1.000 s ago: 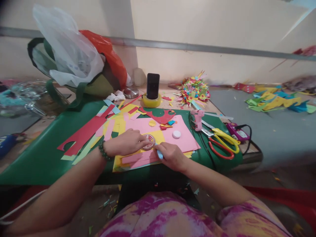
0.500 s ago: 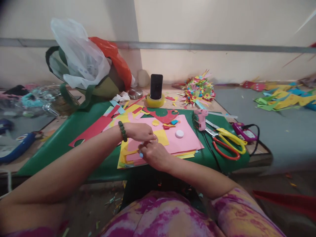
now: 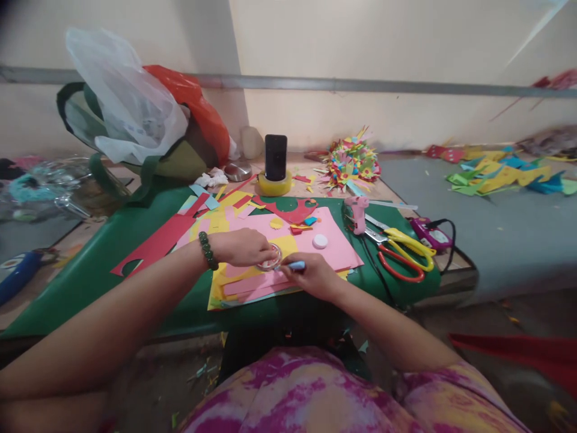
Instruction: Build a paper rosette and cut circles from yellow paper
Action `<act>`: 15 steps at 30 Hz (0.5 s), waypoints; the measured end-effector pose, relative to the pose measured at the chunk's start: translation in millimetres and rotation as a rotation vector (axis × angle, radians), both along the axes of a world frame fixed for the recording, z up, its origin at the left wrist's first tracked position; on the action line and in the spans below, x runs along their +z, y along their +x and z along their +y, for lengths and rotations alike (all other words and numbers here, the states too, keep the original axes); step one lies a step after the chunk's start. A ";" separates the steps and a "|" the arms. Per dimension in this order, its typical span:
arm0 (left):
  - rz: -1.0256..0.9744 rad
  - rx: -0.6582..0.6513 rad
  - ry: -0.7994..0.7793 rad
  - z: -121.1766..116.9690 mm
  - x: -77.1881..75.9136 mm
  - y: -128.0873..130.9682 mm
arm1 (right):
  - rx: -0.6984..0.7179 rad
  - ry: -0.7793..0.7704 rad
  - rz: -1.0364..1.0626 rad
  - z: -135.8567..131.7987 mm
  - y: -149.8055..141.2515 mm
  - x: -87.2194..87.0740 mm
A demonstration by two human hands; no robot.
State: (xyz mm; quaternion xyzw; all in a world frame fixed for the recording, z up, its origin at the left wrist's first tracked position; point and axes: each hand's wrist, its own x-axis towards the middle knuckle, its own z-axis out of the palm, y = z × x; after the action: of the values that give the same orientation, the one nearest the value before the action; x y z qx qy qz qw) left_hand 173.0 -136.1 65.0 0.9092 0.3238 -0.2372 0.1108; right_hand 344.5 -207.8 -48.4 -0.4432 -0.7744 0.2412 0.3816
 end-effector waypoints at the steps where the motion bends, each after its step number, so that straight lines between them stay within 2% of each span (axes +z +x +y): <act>1: -0.003 0.000 0.006 0.2 -1.3 -0.8 | -0.025 -0.095 0.045 5.2 4.1 1.0; 3: -0.008 0.008 0.010 1.3 -4.1 -2.1 | -0.066 -0.242 0.122 17.4 10.2 3.3; 5: -0.019 0.019 0.003 3.0 -6.9 -3.0 | -0.128 -0.281 0.188 29.3 14.7 7.3; 9: -0.048 0.022 -0.003 6.7 -10.8 -5.0 | -0.247 -0.144 0.372 39.9 20.6 22.8; 12: -0.095 0.035 -0.030 9.3 -12.5 -9.6 | -0.269 -0.020 0.500 31.9 21.9 34.6; 15: -0.185 0.017 -0.073 10.5 -16.1 -18.6 | -0.280 0.075 0.491 16.8 23.0 37.7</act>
State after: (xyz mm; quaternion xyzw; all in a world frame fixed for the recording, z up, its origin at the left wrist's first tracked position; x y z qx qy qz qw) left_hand 154.4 -125.6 48.9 0.9198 0.3109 -0.1627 0.1754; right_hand 367.5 -190.9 -10.6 -0.4598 -0.5982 0.2574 0.6037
